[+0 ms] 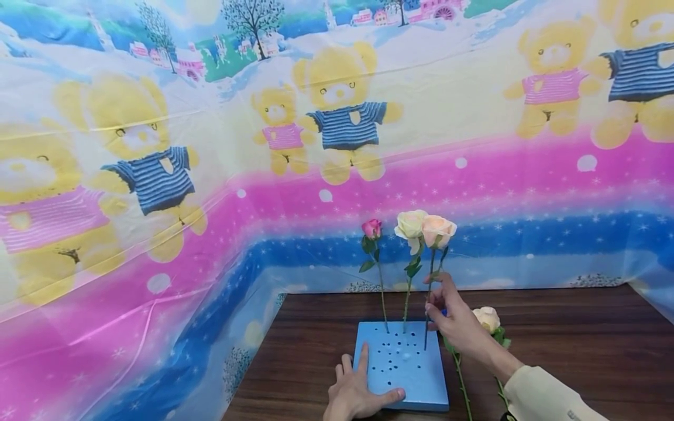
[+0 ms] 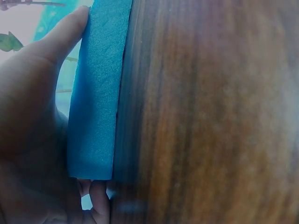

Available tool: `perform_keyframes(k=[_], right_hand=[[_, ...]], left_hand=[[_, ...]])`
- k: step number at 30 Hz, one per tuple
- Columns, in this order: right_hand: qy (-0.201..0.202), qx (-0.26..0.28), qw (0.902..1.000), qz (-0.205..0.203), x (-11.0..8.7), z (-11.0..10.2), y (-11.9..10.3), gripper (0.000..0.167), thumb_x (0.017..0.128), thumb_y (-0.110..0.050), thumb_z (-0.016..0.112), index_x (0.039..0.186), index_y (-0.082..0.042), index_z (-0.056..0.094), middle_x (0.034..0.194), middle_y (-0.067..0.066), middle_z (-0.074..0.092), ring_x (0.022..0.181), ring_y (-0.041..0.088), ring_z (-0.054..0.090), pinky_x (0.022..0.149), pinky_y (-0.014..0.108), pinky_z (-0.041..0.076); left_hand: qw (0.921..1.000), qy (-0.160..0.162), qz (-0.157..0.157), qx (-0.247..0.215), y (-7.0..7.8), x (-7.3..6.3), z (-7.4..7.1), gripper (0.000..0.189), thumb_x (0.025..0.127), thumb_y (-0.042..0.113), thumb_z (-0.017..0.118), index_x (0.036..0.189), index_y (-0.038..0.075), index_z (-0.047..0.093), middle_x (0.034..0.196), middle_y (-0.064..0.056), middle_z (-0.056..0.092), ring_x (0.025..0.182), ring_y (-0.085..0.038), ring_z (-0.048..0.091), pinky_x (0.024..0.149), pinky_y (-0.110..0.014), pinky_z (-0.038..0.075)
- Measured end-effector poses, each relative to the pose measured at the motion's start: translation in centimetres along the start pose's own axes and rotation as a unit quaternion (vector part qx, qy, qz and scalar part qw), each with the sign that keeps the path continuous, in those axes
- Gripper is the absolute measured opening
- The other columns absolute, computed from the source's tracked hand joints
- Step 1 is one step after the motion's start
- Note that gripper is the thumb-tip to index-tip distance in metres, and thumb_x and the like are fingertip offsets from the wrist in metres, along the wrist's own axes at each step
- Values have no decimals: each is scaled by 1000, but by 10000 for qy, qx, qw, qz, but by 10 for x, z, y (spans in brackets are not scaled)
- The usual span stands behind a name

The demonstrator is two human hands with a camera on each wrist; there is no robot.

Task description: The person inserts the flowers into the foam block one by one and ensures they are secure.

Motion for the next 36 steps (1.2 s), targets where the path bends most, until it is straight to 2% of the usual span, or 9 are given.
perform_keyframes(k=[4,9,13,20,26,29,36], right_hand=[[2,-17,10000,90,1,6,-1,40,117,1,52,148,-21,42,105,13,53,96,28,65,76,41,67],[-67,58,9999,145,4,15,-2,40,117,-1,53,149,-22,42,106,13,53,98,30,65,79,42,67],[-143,123,9997,158,8,23,-1,40,118,-1,51,151,-22,41,108,14,53,98,28,65,81,41,67],[-216,150,9994,235,13,34,2,41,118,-1,51,151,-23,40,109,15,54,101,36,67,83,41,67],[-215,120,9994,259,16,43,3,39,119,-4,52,150,-25,41,110,14,54,100,33,67,82,38,67],[-175,130,9993,309,18,48,6,38,118,-5,53,147,-26,42,111,14,54,100,34,67,82,37,67],[-151,239,9984,483,20,60,10,39,118,-4,53,149,-25,41,114,14,54,104,31,66,86,44,67]], left_hand=[[10000,4,26,2,2,-2,-1,136,74,94,79,179,24,28,155,-27,44,126,-44,50,70,-63,50],[10000,-37,10,28,3,-3,-2,135,75,93,79,179,24,27,159,-29,42,132,-48,50,70,-63,51],[10000,-54,6,34,4,-3,-3,134,76,93,78,179,24,27,163,-31,40,138,-50,49,74,-66,52],[10000,-67,-45,0,4,-2,-2,136,75,94,78,179,23,28,163,-30,41,138,-50,49,75,-66,53],[9999,-74,-78,-32,3,-2,-2,136,75,94,78,179,24,28,162,-29,42,137,-48,51,74,-65,53],[9999,-92,-87,-71,2,-2,-2,135,75,93,78,179,24,28,163,-29,42,138,-49,50,77,-67,53],[9999,-142,-77,-37,4,-1,-1,135,76,93,78,180,25,25,170,-31,37,148,-54,45,87,-74,54]])
Point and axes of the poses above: each hand's wrist, its own x-axis towards the middle knuckle, its own z-axis out of the palm, y = z × x, the point moved 3 cm from there along x, towards the middle knuckle
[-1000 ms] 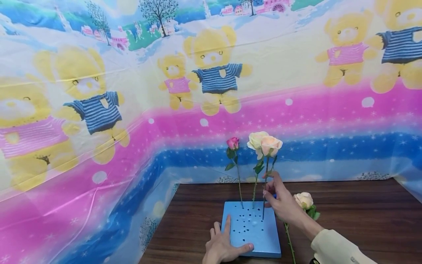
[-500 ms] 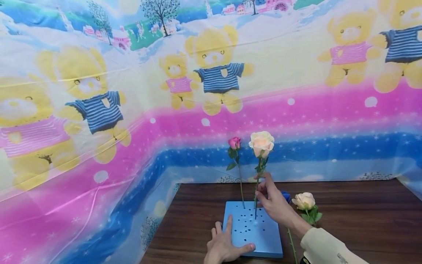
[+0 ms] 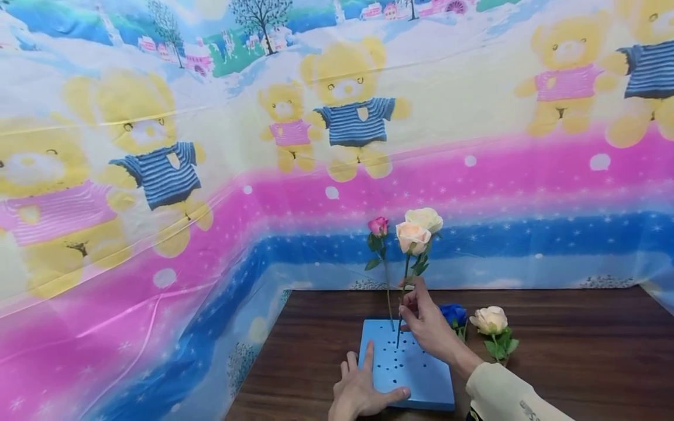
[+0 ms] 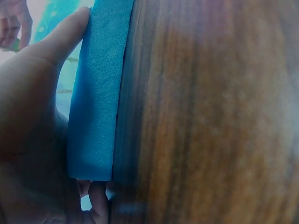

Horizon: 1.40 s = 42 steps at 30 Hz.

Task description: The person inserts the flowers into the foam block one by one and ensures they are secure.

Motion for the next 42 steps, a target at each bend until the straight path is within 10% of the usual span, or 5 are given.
perform_keyframes(k=[42], right_hand=[[157,-139,9990,391,15,42,23,42,117,0,54,151,-24,44,113,11,56,102,24,70,83,43,67]], left_hand=[[9999,-123,-88,43,-2,1,-2,135,75,94,78,180,28,24,169,-28,36,148,-52,45,86,-75,52]])
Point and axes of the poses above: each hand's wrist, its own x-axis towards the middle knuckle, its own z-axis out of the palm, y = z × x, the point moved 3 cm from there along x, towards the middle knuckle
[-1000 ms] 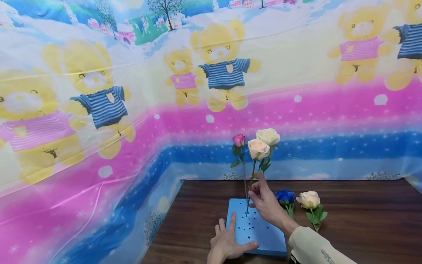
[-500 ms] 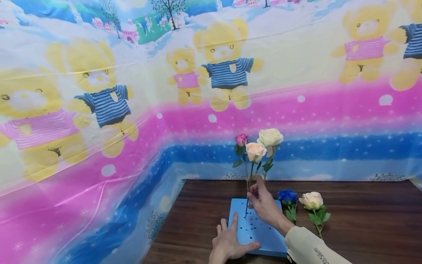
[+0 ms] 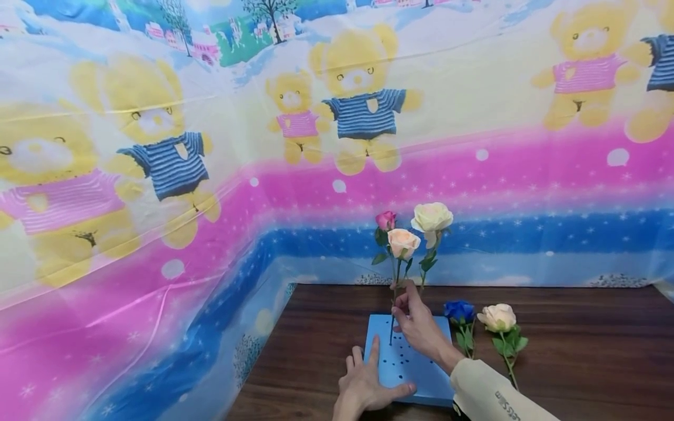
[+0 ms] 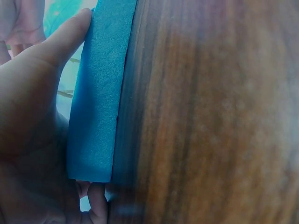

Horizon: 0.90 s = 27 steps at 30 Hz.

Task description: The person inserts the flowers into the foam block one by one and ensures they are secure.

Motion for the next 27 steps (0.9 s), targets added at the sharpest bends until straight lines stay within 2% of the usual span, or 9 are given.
perform_keyframes(k=[5,13,19,27], right_hand=[[-8,-56,10000,7,0,3,3,43,116,0,55,150,-23,44,113,11,58,104,25,70,83,46,67],[-31,100,9999,-71,-3,4,5,45,115,2,56,149,-27,47,109,11,57,103,33,68,81,45,68],[-6,118,9999,-69,-4,3,6,45,115,1,57,148,-28,47,110,10,57,104,35,68,80,43,68],[-79,156,9998,-33,-3,3,9,43,116,-2,57,147,-31,49,110,12,59,106,36,69,80,43,67]], left_hand=[[10000,-9,0,13,0,0,0,133,76,93,78,180,28,25,168,-28,37,148,-51,45,86,-75,53],[10000,17,20,-9,1,-3,-2,131,78,91,79,180,28,26,168,-28,37,148,-53,45,86,-76,52],[10000,29,44,29,1,0,-1,131,78,91,78,180,29,26,164,-27,40,143,-50,48,84,-75,52],[9999,-7,25,-171,0,-2,-1,132,76,92,79,180,28,27,172,-31,33,152,-57,41,92,-82,48]])
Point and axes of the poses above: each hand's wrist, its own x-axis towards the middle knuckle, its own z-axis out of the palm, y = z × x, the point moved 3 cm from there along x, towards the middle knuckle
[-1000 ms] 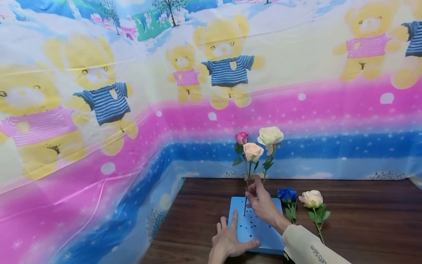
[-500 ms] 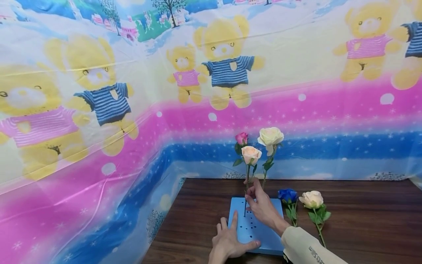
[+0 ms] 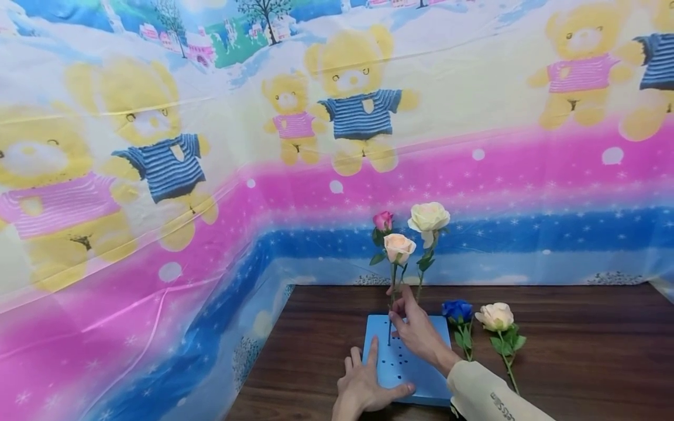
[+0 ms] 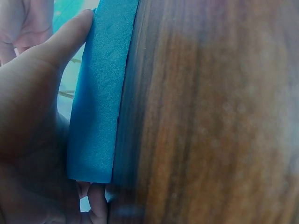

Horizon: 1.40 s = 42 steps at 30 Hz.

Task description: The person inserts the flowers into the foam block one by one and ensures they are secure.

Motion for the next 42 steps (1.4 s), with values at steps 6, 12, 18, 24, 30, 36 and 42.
perform_keyframes(k=[6,12,18,24,30,36,42], right_hand=[[-79,-136,9998,93,-1,2,1,41,115,-6,61,147,-28,48,113,13,63,107,32,70,82,47,67],[-142,-206,9995,175,-1,4,1,39,115,-5,61,145,-25,46,113,12,64,104,29,71,81,46,68],[-146,-171,9995,233,-3,5,0,47,115,-5,62,153,-23,41,114,9,61,106,29,69,81,46,68],[-83,-44,9997,219,-5,3,0,56,115,-3,61,161,-20,35,115,10,60,107,30,68,79,46,68],[-88,60,9997,200,-5,2,1,58,114,-2,61,163,-17,34,112,10,59,108,35,67,78,47,68],[-31,-43,9998,185,-5,0,0,55,114,-2,63,159,-21,37,110,8,60,107,35,68,80,48,67],[100,-280,9994,153,-4,-4,-2,54,112,-3,67,156,-20,42,110,5,64,105,33,70,79,42,67]], left_hand=[[10000,-34,-13,-40,-3,0,1,136,73,97,76,180,28,26,171,-31,34,149,-55,43,91,-80,50],[10000,20,-19,80,-2,1,1,134,74,94,78,180,29,26,169,-29,36,148,-54,44,89,-80,50],[9998,-35,-90,198,-2,3,4,133,75,95,77,179,30,27,162,-26,41,143,-51,48,85,-76,52],[9997,7,-48,220,-2,1,3,132,76,93,78,179,29,28,162,-26,41,143,-51,48,83,-75,52],[9998,44,-20,195,-1,0,2,130,77,92,78,179,29,28,165,-28,40,146,-53,47,84,-76,52],[9998,17,-35,175,-1,1,3,131,76,93,78,179,29,27,167,-28,38,150,-54,44,87,-79,51],[9997,75,-36,210,-2,4,3,134,74,95,77,179,29,28,164,-27,40,143,-50,48,87,-78,51]])
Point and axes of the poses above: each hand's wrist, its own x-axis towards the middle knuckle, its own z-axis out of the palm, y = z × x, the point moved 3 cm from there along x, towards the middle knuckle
